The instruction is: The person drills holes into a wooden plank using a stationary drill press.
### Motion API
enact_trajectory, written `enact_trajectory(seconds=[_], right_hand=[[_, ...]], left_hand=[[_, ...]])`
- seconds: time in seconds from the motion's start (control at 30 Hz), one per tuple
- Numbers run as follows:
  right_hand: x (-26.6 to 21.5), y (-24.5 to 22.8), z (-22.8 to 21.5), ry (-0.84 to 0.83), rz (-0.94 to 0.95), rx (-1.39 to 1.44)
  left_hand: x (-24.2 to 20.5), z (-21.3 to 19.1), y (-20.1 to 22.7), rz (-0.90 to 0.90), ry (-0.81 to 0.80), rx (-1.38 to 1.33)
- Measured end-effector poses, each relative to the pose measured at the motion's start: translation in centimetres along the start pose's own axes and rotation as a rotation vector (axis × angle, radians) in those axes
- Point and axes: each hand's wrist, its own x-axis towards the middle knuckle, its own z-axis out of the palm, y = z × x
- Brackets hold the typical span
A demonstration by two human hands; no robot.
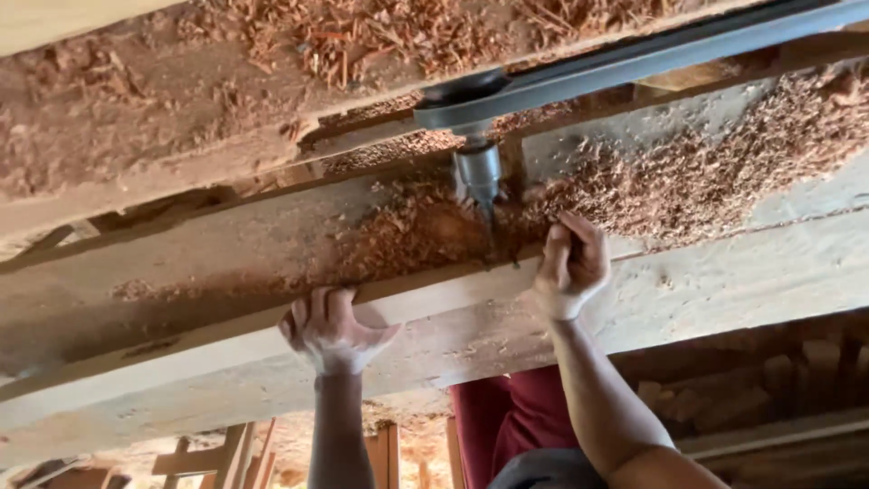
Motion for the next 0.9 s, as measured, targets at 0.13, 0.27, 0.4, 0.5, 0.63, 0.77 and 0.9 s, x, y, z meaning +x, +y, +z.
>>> enact_trajectory(seconds=[0.13,0.27,0.4,0.5,0.63,0.77,0.9], right_hand=[[0.1,-0.9,-0.8,-0.047,0.025,-0.145],[-0.9,-1.0,-1.8,-0.087,-0.015,-0.135],[-4.4,-1.0,-3.8,-0.066,-0.282,-0.370],[-7.4,-0.4,-3.7,0.085,-0.048,-0.083],[-6.7,-0.9,-2.3,0.119,-0.021,-0.043],[-5.6,-1.3,-0.7,0.141,-0.033,-0.047],[-5.3,-1.6,-0.1,0.185,0.054,0.009]], left_hand=[[-0.6,-0.7,0.1,0.005,-0.036,0.019],[-1.4,-1.2,-0.1,0.044,-0.045,0.019],[-1.3,-0.4,-0.9,0.167,-0.004,-0.024],[-2.1,0.3,-2.3,0.236,0.007,-0.007],[-1.5,-0.3,-2.6,0.256,-0.034,0.034],[-0.9,-1.2,-2.5,0.180,-0.114,0.035],[-0.5,-1.3,-2.4,0.126,-0.172,0.028]])
